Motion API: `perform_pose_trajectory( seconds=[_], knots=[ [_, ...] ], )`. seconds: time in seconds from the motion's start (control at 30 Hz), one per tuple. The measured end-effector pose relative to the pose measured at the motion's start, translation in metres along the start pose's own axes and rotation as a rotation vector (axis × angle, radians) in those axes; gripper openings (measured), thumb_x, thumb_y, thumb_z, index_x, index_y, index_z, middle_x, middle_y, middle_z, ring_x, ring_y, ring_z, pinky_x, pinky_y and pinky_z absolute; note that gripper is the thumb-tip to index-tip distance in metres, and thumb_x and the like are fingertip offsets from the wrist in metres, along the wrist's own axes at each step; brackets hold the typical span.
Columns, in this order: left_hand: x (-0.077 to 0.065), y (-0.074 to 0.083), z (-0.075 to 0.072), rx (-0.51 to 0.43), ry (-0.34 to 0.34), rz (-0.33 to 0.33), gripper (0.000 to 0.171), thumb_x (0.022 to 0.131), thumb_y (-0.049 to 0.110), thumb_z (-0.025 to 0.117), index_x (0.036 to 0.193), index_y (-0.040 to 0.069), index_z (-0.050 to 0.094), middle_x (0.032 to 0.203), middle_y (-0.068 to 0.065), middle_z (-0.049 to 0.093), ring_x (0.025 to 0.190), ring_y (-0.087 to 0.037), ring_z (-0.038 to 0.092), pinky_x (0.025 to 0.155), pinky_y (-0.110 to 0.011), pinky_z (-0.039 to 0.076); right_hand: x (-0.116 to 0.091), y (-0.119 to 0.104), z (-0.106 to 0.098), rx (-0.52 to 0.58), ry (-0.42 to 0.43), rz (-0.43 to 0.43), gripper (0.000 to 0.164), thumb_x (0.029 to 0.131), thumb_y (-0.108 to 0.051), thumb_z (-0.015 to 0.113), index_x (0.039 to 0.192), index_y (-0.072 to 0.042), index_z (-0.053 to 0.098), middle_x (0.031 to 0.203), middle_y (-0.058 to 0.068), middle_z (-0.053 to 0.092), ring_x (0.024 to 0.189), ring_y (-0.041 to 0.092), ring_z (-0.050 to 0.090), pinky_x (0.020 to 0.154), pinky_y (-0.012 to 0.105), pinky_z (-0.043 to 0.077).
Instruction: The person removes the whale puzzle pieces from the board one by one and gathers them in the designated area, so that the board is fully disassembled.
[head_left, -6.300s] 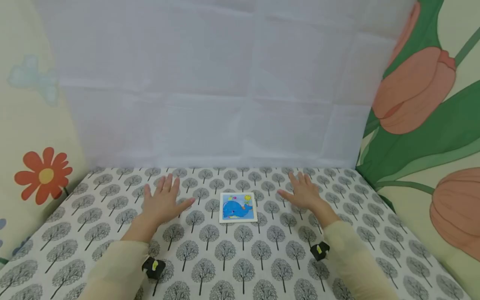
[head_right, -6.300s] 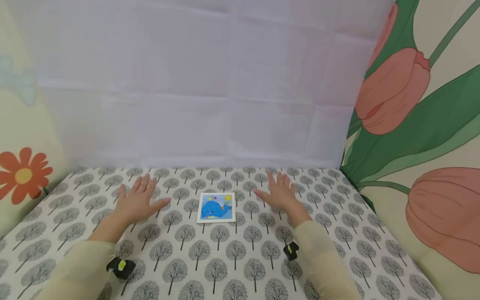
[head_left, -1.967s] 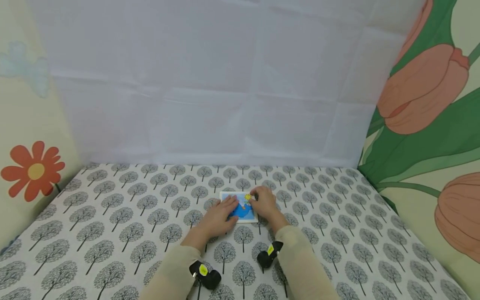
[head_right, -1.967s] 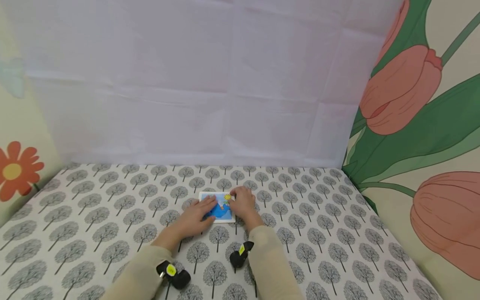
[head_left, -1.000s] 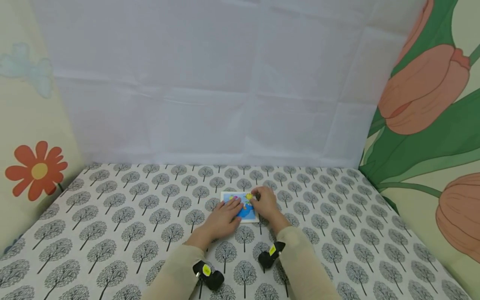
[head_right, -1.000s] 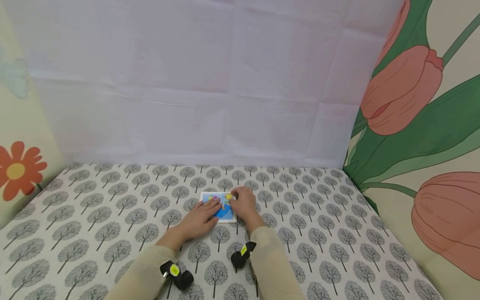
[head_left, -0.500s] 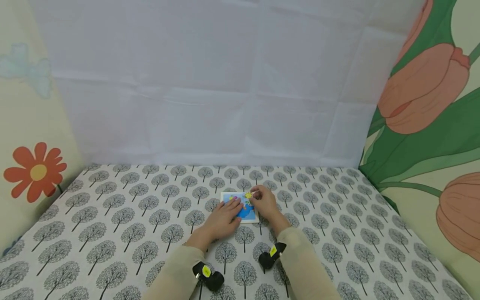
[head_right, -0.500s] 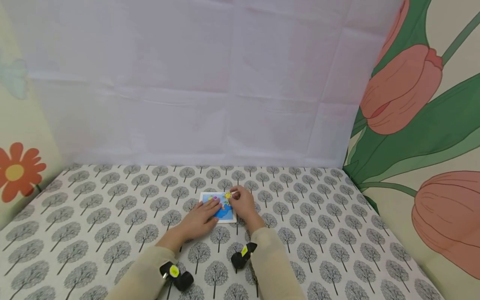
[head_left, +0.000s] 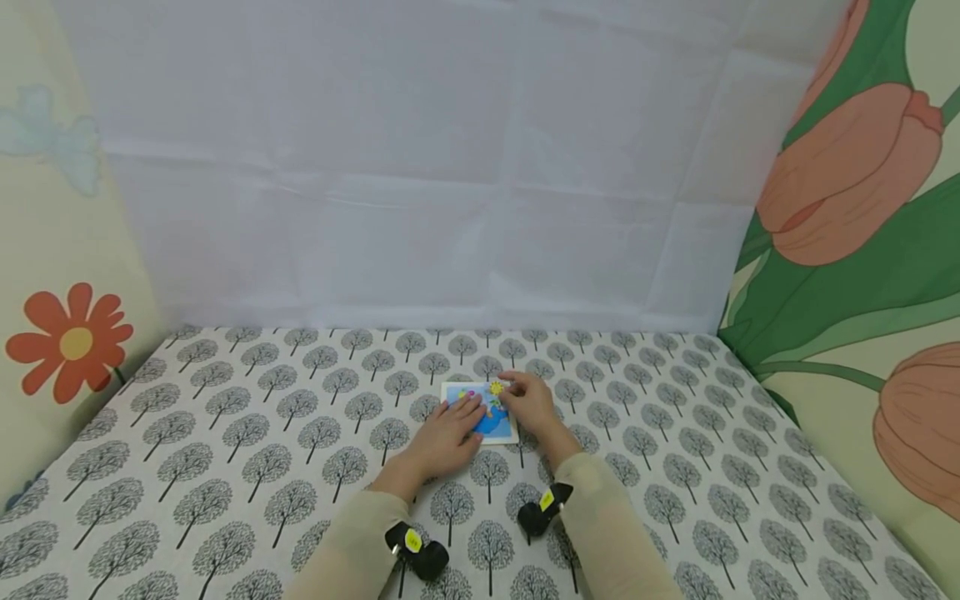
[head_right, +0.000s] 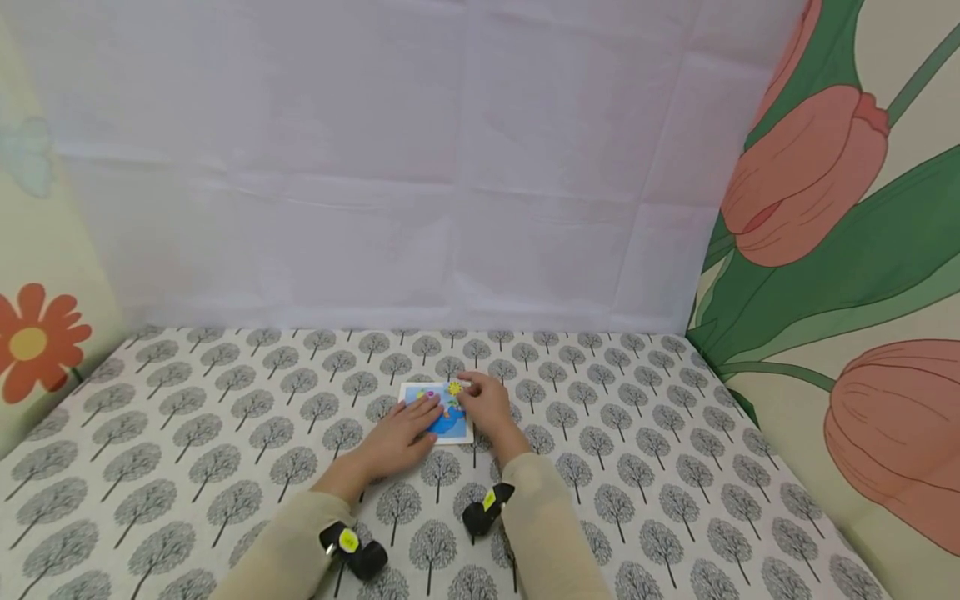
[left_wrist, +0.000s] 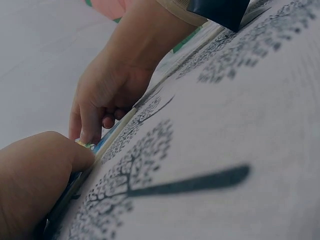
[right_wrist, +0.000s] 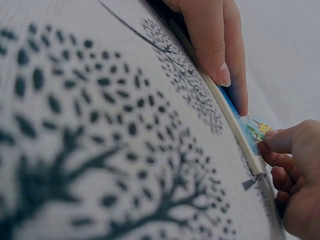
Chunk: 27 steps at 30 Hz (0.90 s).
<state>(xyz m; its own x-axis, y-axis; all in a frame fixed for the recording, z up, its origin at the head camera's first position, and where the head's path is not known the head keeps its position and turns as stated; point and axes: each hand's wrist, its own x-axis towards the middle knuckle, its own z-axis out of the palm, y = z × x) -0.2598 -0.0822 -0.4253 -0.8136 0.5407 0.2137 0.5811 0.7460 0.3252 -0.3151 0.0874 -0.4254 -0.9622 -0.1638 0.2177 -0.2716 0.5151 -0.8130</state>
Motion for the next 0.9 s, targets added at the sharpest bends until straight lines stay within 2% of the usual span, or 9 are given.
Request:
perform_pose_trajectory(
  seconds=[0.13, 0.3, 0.43, 0.57, 0.7, 0.83, 0.9],
  knots=[
    [0.000, 0.000, 0.001, 0.002, 0.000, 0.002, 0.045, 0.089, 0.024, 0.042, 0.128, 0.000, 0.041, 0.134, -0.013, 0.032, 0.124, -0.027, 0.024, 0.098, -0.047, 0.016, 0.000, 0.000, 0.000, -0.006, 0.009, 0.015, 0.029, 0.079, -0.005, 0.059, 0.108, -0.002, 0.059, 0.078, 0.004, 0.059, 0.071, 0.016, 0.054, 0.064, 0.028, 0.046],
    [0.000, -0.001, 0.001, 0.004, 0.009, 0.011, 0.045, 0.089, 0.024, 0.042, 0.127, 0.000, 0.041, 0.134, -0.014, 0.032, 0.124, -0.027, 0.024, 0.098, -0.048, 0.016, 0.001, -0.001, -0.001, -0.005, 0.025, 0.082, 0.030, 0.079, -0.008, 0.059, 0.108, -0.002, 0.059, 0.080, 0.004, 0.058, 0.075, 0.017, 0.054, 0.069, 0.030, 0.045],
    [-0.001, -0.001, 0.001, 0.001, 0.015, 0.014, 0.045, 0.089, 0.023, 0.042, 0.127, -0.001, 0.041, 0.134, -0.014, 0.032, 0.124, -0.027, 0.024, 0.098, -0.048, 0.015, 0.002, -0.001, -0.001, 0.048, 0.025, 0.171, 0.029, 0.080, -0.010, 0.060, 0.109, -0.005, 0.059, 0.083, 0.002, 0.058, 0.079, 0.016, 0.053, 0.072, 0.029, 0.045],
    [-0.001, -0.001, 0.003, 0.005, 0.017, 0.016, 0.045, 0.089, 0.023, 0.042, 0.127, -0.001, 0.041, 0.134, -0.014, 0.032, 0.124, -0.028, 0.024, 0.098, -0.047, 0.015, 0.003, 0.001, -0.004, 0.130, 0.017, 0.224, 0.029, 0.081, -0.010, 0.059, 0.110, -0.005, 0.059, 0.084, 0.002, 0.058, 0.080, 0.015, 0.053, 0.071, 0.028, 0.045],
    [-0.001, -0.002, 0.004, 0.017, 0.016, 0.022, 0.045, 0.090, 0.023, 0.042, 0.128, -0.001, 0.040, 0.135, -0.014, 0.031, 0.124, -0.028, 0.023, 0.099, -0.047, 0.015, 0.004, 0.002, -0.010, 0.126, 0.012, 0.211, 0.029, 0.082, -0.010, 0.058, 0.111, -0.005, 0.058, 0.086, 0.003, 0.058, 0.081, 0.016, 0.053, 0.070, 0.028, 0.045],
    [-0.001, -0.002, 0.004, 0.022, 0.016, 0.020, 0.045, 0.090, 0.024, 0.041, 0.128, 0.000, 0.039, 0.135, -0.014, 0.030, 0.125, -0.027, 0.022, 0.099, -0.047, 0.014, 0.003, -0.001, -0.020, 0.053, 0.015, 0.147, 0.029, 0.083, -0.010, 0.057, 0.112, -0.002, 0.058, 0.085, 0.006, 0.060, 0.080, 0.019, 0.055, 0.068, 0.031, 0.046],
    [0.000, -0.002, 0.004, 0.024, 0.015, 0.017, 0.045, 0.090, 0.024, 0.041, 0.129, 0.000, 0.039, 0.135, -0.014, 0.030, 0.125, -0.027, 0.022, 0.099, -0.047, 0.014, 0.002, -0.002, -0.025, 0.053, 0.011, 0.133, 0.030, 0.084, -0.009, 0.056, 0.112, -0.002, 0.057, 0.084, 0.007, 0.060, 0.080, 0.019, 0.055, 0.067, 0.031, 0.046]
  ],
)
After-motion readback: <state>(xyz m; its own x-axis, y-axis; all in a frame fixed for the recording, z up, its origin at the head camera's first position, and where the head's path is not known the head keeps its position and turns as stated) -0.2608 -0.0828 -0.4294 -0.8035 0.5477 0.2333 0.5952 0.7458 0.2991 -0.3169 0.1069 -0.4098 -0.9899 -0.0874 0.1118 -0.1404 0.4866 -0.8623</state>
